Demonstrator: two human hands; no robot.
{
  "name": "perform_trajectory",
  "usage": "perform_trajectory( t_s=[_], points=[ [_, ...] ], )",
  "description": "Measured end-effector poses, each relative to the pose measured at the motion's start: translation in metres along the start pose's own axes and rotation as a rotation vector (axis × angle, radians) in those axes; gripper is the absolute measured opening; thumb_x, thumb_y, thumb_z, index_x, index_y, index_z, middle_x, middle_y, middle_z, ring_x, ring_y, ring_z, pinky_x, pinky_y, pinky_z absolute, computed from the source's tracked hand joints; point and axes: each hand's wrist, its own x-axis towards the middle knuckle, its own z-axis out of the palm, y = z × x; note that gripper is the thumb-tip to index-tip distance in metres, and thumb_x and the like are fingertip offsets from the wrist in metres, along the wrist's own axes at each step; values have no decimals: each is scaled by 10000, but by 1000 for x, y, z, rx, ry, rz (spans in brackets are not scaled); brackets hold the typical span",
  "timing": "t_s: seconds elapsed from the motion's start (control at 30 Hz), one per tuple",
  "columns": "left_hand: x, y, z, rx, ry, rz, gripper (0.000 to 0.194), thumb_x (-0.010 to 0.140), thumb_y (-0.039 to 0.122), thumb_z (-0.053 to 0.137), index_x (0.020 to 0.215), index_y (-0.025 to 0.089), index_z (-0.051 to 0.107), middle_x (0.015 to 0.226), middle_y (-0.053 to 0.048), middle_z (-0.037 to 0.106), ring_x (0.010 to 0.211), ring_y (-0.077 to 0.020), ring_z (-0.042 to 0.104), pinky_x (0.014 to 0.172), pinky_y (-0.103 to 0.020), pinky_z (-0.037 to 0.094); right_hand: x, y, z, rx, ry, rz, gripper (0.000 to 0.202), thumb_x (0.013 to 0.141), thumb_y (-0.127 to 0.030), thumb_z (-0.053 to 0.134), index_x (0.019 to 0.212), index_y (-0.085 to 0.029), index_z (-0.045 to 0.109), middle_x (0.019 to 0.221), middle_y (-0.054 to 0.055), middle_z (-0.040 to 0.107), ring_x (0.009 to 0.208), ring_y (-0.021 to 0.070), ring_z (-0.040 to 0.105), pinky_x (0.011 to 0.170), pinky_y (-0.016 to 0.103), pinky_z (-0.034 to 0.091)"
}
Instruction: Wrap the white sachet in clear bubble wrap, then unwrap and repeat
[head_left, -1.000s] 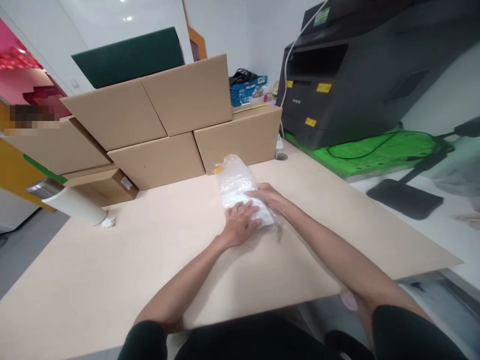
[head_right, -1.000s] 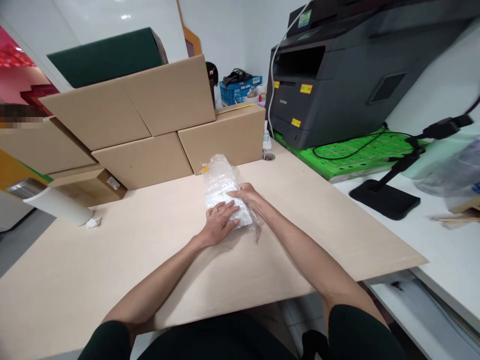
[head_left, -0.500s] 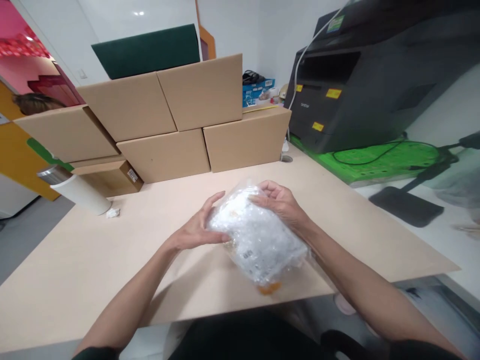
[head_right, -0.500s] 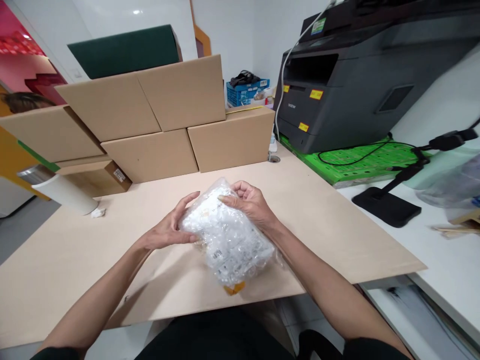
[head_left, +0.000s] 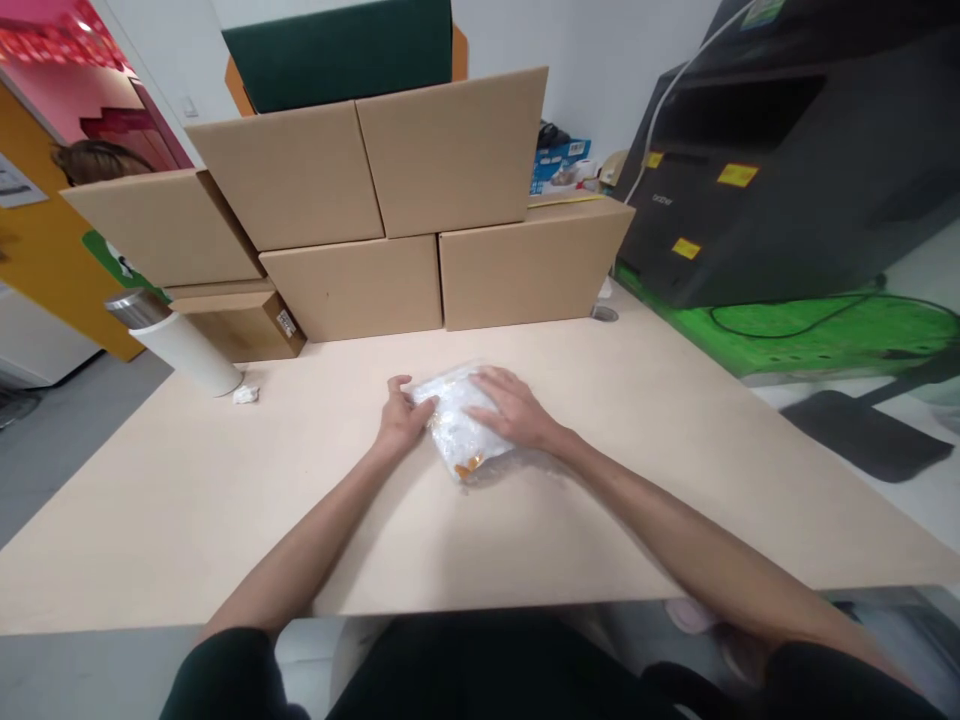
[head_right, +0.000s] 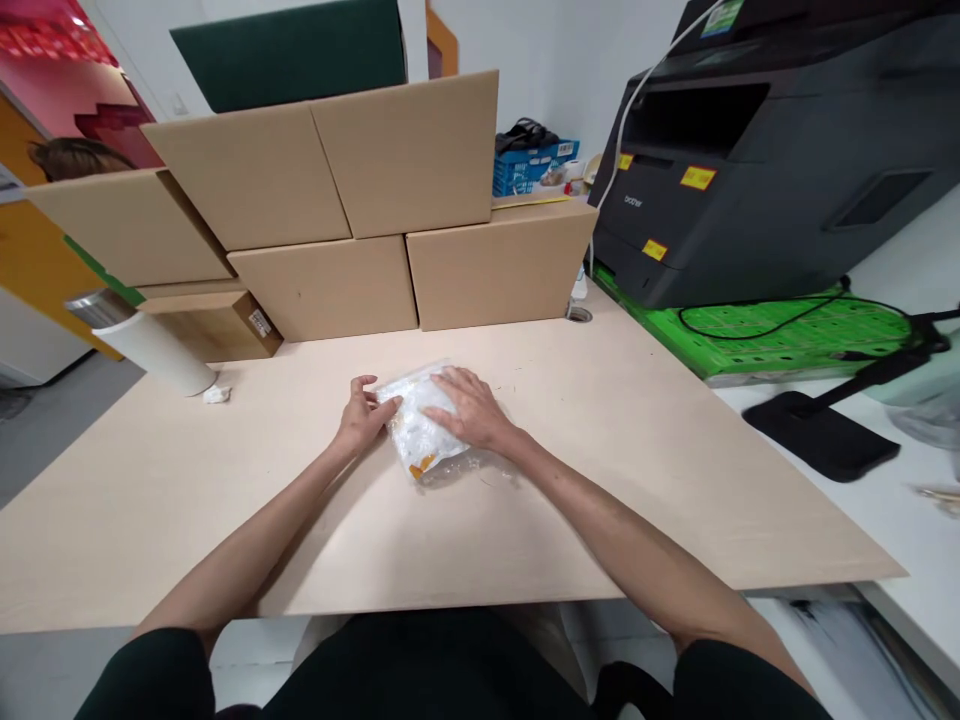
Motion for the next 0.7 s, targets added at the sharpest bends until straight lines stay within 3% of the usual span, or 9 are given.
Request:
perform_trajectory(
  t_s=[0.07,0.13,0.2,0.3,0.4,0.53,0.7],
  points=[
    [-9,0,0,245,45,184,590,807,480,683,1278,185,485,1250,-159,532,1022,-267,629,905,-473,510,-9,3,-1,-26,-171,-2,870,858,-748,495,1522,-191,411,1646,151,258,1530,367,155,1220,551,169],
    [-19,3,0,463,14,348,638,805,572,666,1296,195,516,1501,-216,354,1341,-390,450,1071,-588,373,-15,11,-8,-2,-273,3,966,831,-772,521,1574,-190,314,1673,145,163,1545,355,85,1237,531,137],
    [-25,6,-2,616,-119,427,832,732,672,700,1384,208,475,1614,-213,232,1482,-447,227,1149,-642,223,-17,21,-17,48,-342,-1,1018,806,-767,570,1597,-210,253,1682,130,116,1547,346,75,1244,516,133],
    [-26,7,-7,738,-352,419,1145,643,769,705,1540,198,282,1664,-216,127,1532,-437,51,1193,-632,77,-18,34,-29,114,-416,-23,1055,785,-733,632,1611,-243,196,1690,101,75,1547,338,82,1246,507,150],
    [-19,5,-12,788,-488,382,1262,640,808,671,1595,178,139,1671,-224,18,1536,-415,-25,1202,-615,14,-20,40,-30,125,-438,-29,1072,787,-724,638,1616,-237,163,1690,104,71,1547,335,79,1247,510,148],
    [-7,2,-15,817,-581,377,1293,652,796,673,1606,154,83,1664,-230,-16,1537,-401,-21,1213,-592,8,-24,36,-16,69,-375,-11,1058,800,-729,614,1613,-204,185,1681,134,105,1543,355,95,1243,536,137],
    [10,1,-19,789,-632,418,1276,645,759,710,1608,177,107,1671,-203,15,1541,-386,28,1229,-547,60,-30,33,-12,40,-304,23,1031,803,-703,627,1614,-253,177,1680,106,140,1535,374,136,1230,568,165]
  ],
)
